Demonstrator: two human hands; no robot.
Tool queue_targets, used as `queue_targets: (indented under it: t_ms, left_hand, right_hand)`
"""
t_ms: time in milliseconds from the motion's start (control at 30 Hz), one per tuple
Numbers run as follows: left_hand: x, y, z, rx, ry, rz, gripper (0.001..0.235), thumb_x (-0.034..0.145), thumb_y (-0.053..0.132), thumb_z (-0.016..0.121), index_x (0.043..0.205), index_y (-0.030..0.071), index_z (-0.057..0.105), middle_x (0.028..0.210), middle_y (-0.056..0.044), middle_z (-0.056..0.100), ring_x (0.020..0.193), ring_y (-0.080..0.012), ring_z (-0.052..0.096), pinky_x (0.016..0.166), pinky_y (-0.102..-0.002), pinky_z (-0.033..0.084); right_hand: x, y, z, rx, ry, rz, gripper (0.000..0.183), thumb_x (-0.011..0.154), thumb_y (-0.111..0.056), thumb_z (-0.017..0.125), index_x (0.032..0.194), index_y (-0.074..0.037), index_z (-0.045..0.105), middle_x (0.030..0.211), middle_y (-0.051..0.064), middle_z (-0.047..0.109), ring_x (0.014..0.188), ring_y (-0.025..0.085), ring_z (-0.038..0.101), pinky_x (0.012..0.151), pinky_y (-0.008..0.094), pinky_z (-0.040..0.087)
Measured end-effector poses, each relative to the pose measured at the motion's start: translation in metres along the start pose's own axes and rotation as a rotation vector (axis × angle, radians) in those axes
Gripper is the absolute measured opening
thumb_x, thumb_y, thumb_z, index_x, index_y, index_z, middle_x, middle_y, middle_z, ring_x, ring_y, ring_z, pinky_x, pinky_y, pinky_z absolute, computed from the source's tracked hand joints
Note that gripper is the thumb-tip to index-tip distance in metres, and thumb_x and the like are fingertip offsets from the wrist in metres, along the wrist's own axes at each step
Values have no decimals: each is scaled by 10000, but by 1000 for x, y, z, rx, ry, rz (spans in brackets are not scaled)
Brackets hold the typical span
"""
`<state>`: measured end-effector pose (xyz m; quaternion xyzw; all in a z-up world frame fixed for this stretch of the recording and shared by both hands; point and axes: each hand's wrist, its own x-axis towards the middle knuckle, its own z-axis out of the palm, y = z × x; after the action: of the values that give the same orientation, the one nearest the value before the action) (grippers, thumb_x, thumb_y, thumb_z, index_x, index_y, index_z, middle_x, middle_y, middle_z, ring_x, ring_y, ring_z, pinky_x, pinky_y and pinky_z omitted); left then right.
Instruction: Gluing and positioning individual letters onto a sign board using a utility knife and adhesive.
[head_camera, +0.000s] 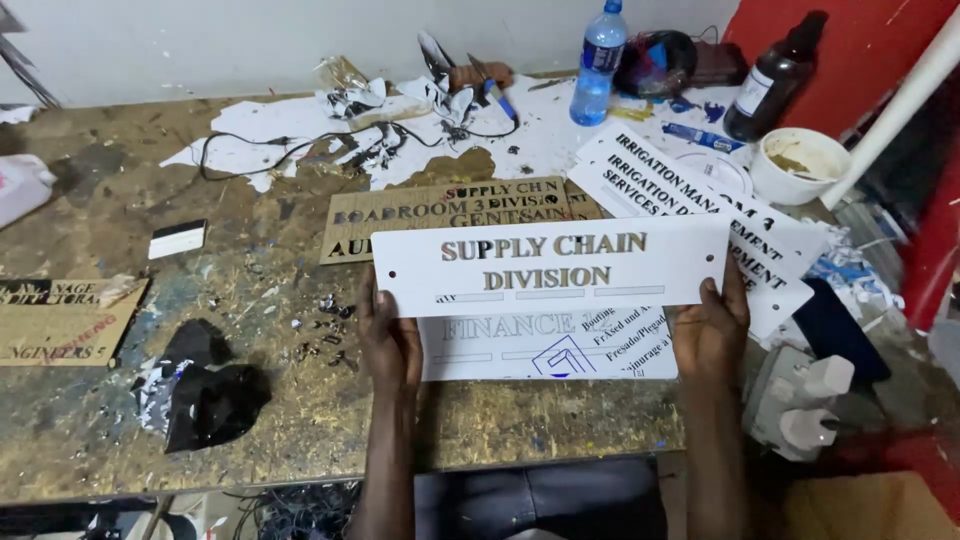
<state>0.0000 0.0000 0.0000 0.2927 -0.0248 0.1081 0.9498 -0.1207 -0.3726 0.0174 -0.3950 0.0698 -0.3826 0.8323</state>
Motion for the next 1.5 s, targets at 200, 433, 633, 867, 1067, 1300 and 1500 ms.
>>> queue_targets:
  t_ms: [200,433,633,867,1067,1300,1500]
  left_hand:
    - [11,0,25,-227,-12,-136,597,1138,209,612,1710,76,506,1692,-243,576,1584,-372,554,1361,-574,444]
    - [25,-23,8,-428,4,-232,555,1137,169,630,1679,74,554,1663,-222,598,1579,-368,548,1389,-614,389]
    - [33,-45,-2,-481,18,-273,532,1142,139,619,1669,80,573,1637,-241,609,1557,-378,565,1381,-612,398]
    - [43,-64,-14,-548,60,-330,524,1137,105,609,1660,79,589,1635,-236,616,1554,-373,566,1379,-609,405]
    - [44,-74,-35,-490,70,-301,543,1127,57,591,1669,31,566,1643,-258,611,1557,-377,562,1384,-584,413]
    - [51,-81,-61,-484,102,-336,533,1111,73,638,1643,67,606,1589,-270,649,1502,-409,621,1339,-627,468]
    - [8,-36,-52,-23,78,-307,577,1083,146,685,1645,63,586,1587,-238,675,1497,-361,639,1301,-575,506]
  right_hand:
    - [23,3,-20,-75,-1,-56,619,1115,-96,667,1722,-120,546,1615,142,699,1444,249,745,1217,369,666]
    - [40,0,-19,-76,76,-55,537,1175,-104,621,1705,-169,572,1548,83,752,1361,202,804,1148,322,708]
    - [46,6,-23,-70,160,-80,480,1162,-82,658,1631,-177,634,1473,50,781,1306,195,825,1105,315,724]
    - [43,-5,-8,-80,202,-99,458,1109,-79,744,1555,-173,698,1375,56,796,1302,206,823,1157,337,717]
    - [32,-7,-6,-107,194,-92,418,1137,-56,702,1534,-184,717,1410,63,791,1325,198,811,1184,351,705]
    - [23,-6,-8,-126,180,-104,383,1111,-65,719,1471,-192,749,1390,47,795,1299,211,819,1143,361,734]
    - [16,5,-51,-195,190,-100,347,1120,-33,703,1450,-137,730,1407,80,787,1296,243,823,1120,403,748]
